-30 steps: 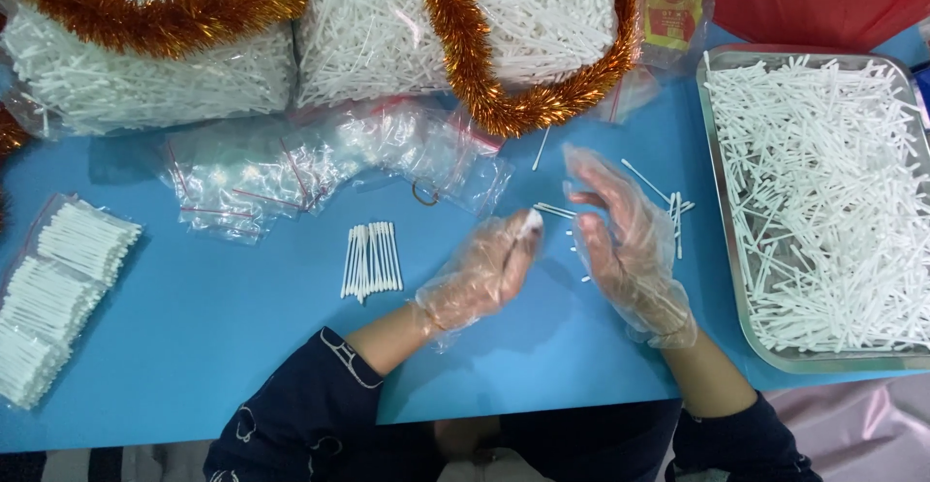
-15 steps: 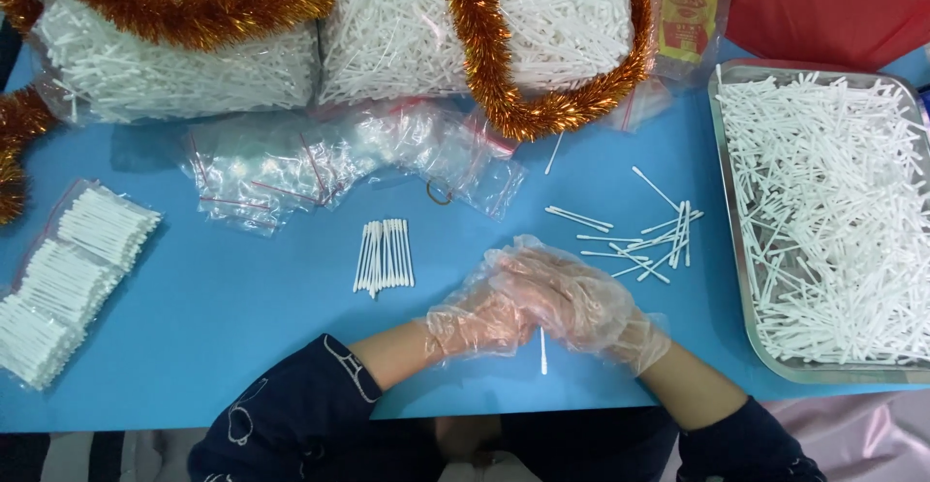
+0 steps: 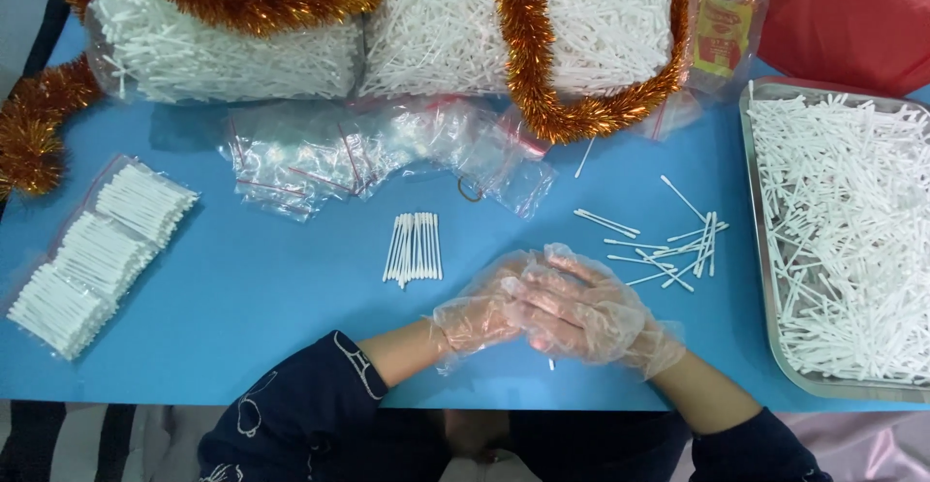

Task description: The person, wearing clear plastic gloves, counts and organizes white cotton swabs into small plastic bags at a blue table. They take groups of swabs from a metal tray and large bulk bags, align them into neat rows, and slide them into individual clear re-sealable bags.

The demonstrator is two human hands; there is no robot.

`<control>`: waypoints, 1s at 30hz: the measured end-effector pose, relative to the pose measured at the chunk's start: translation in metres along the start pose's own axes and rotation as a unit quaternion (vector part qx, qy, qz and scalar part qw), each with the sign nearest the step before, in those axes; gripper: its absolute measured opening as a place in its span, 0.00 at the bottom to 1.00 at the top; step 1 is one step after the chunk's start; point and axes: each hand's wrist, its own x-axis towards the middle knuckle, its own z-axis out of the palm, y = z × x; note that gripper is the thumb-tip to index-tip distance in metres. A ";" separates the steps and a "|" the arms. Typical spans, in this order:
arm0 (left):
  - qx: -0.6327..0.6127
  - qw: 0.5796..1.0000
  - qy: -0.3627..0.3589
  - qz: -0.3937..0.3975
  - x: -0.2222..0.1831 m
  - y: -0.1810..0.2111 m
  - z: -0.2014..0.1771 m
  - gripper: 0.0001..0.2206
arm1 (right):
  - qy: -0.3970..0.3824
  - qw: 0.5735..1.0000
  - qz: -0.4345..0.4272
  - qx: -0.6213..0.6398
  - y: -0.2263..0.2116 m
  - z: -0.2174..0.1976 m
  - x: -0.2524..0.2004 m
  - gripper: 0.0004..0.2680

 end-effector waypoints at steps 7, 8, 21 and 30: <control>0.007 1.000 0.010 0.015 0.016 0.033 -0.039 0.10 | 0.025 0.996 0.086 0.002 0.048 -0.008 -0.026 0.09; 0.009 1.000 0.011 0.018 0.017 0.037 -0.045 0.11 | -0.016 0.987 0.156 0.030 0.053 -0.020 -0.029 0.08; -0.349 0.914 -0.044 -0.203 0.023 0.108 -0.072 0.22 | -0.395 0.872 0.260 0.129 0.009 -0.044 0.051 0.04; -0.369 0.920 -0.038 -0.124 0.029 0.084 -0.068 0.23 | -0.263 0.880 0.388 0.077 0.018 -0.041 0.024 0.05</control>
